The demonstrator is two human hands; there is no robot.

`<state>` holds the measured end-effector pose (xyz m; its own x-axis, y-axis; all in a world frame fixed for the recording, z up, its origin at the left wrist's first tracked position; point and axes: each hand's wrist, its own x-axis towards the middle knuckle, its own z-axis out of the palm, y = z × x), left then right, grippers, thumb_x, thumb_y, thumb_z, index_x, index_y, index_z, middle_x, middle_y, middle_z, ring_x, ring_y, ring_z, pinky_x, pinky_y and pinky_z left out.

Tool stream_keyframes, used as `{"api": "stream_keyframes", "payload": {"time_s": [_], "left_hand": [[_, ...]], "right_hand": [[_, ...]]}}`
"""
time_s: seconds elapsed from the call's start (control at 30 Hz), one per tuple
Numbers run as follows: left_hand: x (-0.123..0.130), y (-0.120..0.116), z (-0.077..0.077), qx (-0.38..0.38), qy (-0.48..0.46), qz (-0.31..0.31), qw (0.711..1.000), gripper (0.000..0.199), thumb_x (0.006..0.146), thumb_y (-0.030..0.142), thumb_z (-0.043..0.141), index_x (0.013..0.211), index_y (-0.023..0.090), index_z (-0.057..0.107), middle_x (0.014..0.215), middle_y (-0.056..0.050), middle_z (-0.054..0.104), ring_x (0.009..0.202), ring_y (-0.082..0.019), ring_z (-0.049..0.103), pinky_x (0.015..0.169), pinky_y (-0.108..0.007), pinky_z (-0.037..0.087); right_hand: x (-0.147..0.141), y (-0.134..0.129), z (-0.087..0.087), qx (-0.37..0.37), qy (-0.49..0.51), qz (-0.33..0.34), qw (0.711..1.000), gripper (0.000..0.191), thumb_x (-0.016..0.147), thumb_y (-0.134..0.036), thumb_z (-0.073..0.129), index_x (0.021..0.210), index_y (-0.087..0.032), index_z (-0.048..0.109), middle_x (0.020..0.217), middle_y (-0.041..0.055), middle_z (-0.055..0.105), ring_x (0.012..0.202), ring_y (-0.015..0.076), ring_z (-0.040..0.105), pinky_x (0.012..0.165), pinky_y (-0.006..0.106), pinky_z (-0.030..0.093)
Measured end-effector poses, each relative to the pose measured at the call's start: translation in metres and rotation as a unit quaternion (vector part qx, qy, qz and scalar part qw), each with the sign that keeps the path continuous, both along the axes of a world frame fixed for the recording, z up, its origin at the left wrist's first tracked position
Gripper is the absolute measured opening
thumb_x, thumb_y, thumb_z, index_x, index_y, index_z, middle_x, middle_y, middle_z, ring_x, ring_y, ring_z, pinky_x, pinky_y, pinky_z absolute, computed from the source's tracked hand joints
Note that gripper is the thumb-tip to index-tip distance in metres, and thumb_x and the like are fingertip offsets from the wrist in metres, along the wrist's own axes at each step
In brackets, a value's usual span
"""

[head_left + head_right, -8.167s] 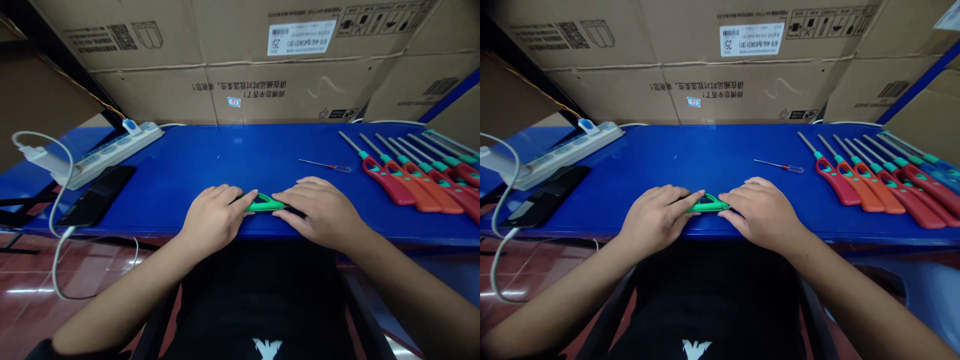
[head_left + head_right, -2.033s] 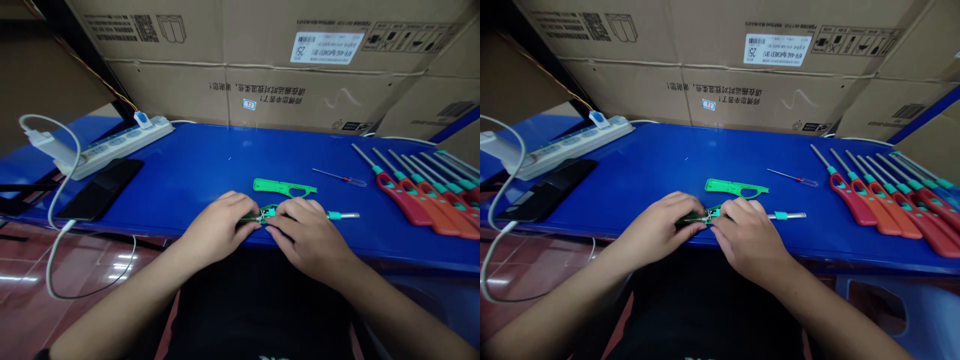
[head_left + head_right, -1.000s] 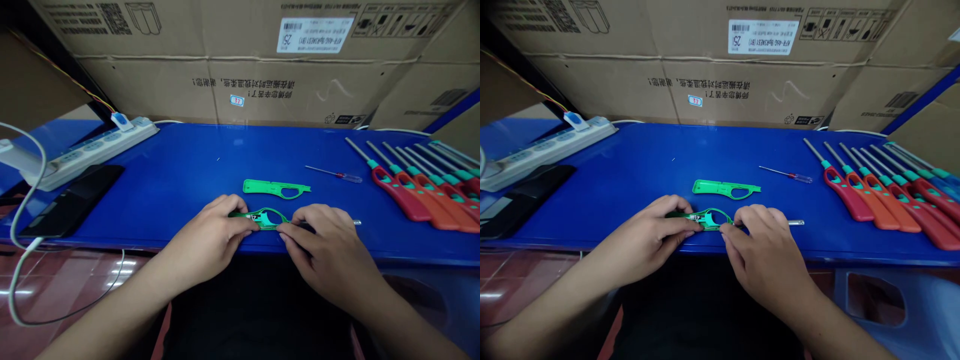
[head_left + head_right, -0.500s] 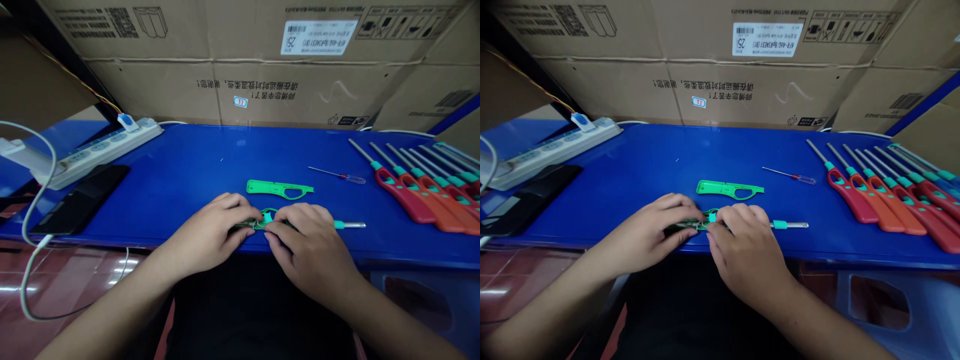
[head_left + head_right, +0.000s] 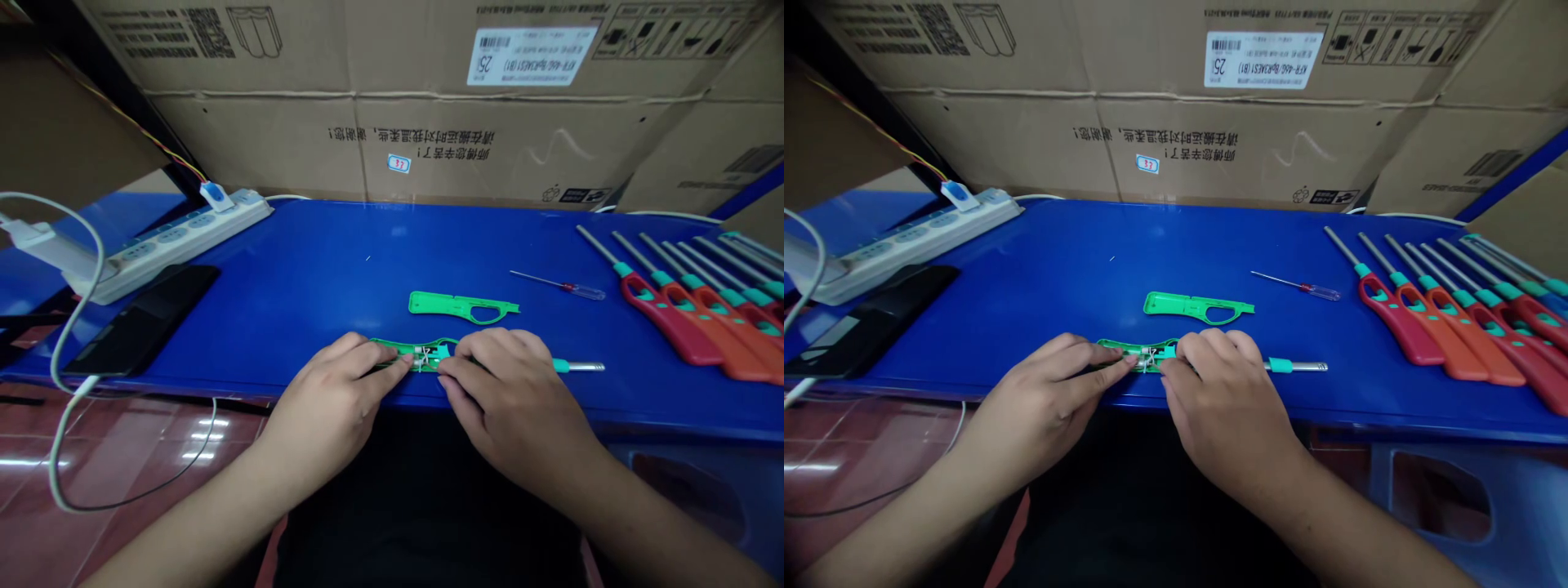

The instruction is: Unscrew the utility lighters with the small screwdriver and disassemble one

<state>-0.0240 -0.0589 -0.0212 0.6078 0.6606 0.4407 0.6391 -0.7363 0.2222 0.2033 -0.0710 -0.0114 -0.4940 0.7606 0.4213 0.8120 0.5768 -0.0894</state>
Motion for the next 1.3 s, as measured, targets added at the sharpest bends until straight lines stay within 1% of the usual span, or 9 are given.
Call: {"api": "stream_keyframes", "payload": {"time_s": [0.1,0.2,0.33,0.5,0.6,0.87,1.07,1.17,1.3], "left_hand": [[-0.003,0.003,0.004,-0.01,0.0,-0.008,1.0,0.036,0.091,0.004,0.056,0.122,0.017,0.069,0.105,-0.009,0.069,0.088,-0.02,0.057,0.073,-0.036,0.051],[-0.006,0.012,0.01,-0.039,0.015,-0.042,0.998,0.032,0.094,0.009,0.054,0.121,0.018,0.069,0.105,-0.007,0.068,0.091,-0.02,0.057,0.077,-0.037,0.05],[-0.009,0.02,0.016,-0.069,0.034,-0.067,0.995,0.032,0.096,0.012,0.052,0.122,0.021,0.068,0.098,-0.005,0.067,0.087,-0.018,0.055,0.074,-0.033,0.048],[-0.009,0.018,0.013,-0.06,0.016,-0.065,0.996,0.031,0.097,0.011,0.051,0.121,0.02,0.069,0.097,-0.005,0.067,0.084,-0.017,0.054,0.073,-0.032,0.047],[-0.009,0.015,0.01,-0.063,0.007,-0.059,0.996,0.031,0.097,0.013,0.052,0.122,0.02,0.068,0.099,-0.006,0.066,0.086,-0.017,0.053,0.075,-0.033,0.046],[-0.005,0.014,0.01,-0.061,0.031,-0.041,0.997,0.033,0.096,0.01,0.049,0.124,0.019,0.065,0.097,-0.006,0.064,0.083,-0.018,0.049,0.073,-0.034,0.042],[-0.006,0.014,0.011,-0.082,0.001,-0.046,0.996,0.031,0.098,0.013,0.048,0.123,0.02,0.066,0.097,-0.006,0.064,0.082,-0.017,0.048,0.074,-0.033,0.042],[-0.007,0.014,0.01,-0.095,-0.007,-0.043,0.994,0.031,0.098,0.014,0.048,0.124,0.021,0.065,0.099,-0.006,0.064,0.084,-0.017,0.048,0.075,-0.033,0.043],[-0.007,0.013,0.01,-0.102,-0.013,-0.044,0.994,0.031,0.098,0.015,0.049,0.124,0.021,0.065,0.099,-0.006,0.063,0.084,-0.017,0.049,0.075,-0.033,0.044]], "right_hand": [[0.001,0.001,0.001,-0.002,-0.007,0.001,1.0,0.016,0.094,-0.021,0.056,0.088,-0.019,0.071,0.086,0.0042,0.062,0.084,0.0203,0.055,0.079,0.038,0.038],[0.002,0.003,0.002,-0.006,-0.012,0.011,1.0,0.017,0.095,-0.021,0.055,0.09,-0.018,0.071,0.086,0.0043,0.062,0.083,0.0196,0.054,0.079,0.038,0.038],[0.002,0.004,0.003,-0.008,-0.013,0.019,1.0,0.017,0.095,-0.021,0.055,0.089,-0.019,0.071,0.087,0.0042,0.062,0.085,0.02,0.054,0.081,0.039,0.037],[-0.003,0.005,-0.001,-0.027,0.024,0.017,0.999,0.014,0.094,-0.022,0.056,0.093,-0.019,0.07,0.093,0.0051,0.064,0.088,0.0196,0.054,0.082,0.037,0.037],[-0.006,0.006,-0.002,-0.042,0.041,0.009,0.998,0.015,0.094,-0.022,0.056,0.089,-0.019,0.07,0.092,0.0051,0.063,0.088,0.0193,0.054,0.081,0.037,0.037],[0.0,0.01,0.003,-0.06,0.027,0.04,0.997,0.019,0.095,-0.021,0.055,0.09,-0.02,0.073,0.091,0.0042,0.063,0.087,0.019,0.053,0.079,0.037,0.036],[0.005,0.012,0.001,-0.03,0.068,0.019,0.997,0.014,0.092,-0.027,0.061,0.089,-0.022,0.074,0.093,0.0041,0.065,0.091,0.0196,0.057,0.085,0.04,0.038],[0.005,0.016,0.005,-0.029,0.052,0.034,0.998,0.015,0.093,-0.027,0.06,0.097,-0.024,0.074,0.096,0.0052,0.066,0.093,0.0208,0.057,0.086,0.041,0.04],[0.008,0.023,0.012,-0.037,-0.022,0.09,0.995,0.031,0.092,-0.016,0.054,0.116,-0.027,0.071,0.113,0.008,0.065,0.105,0.0246,0.057,0.088,0.043,0.041]]}}
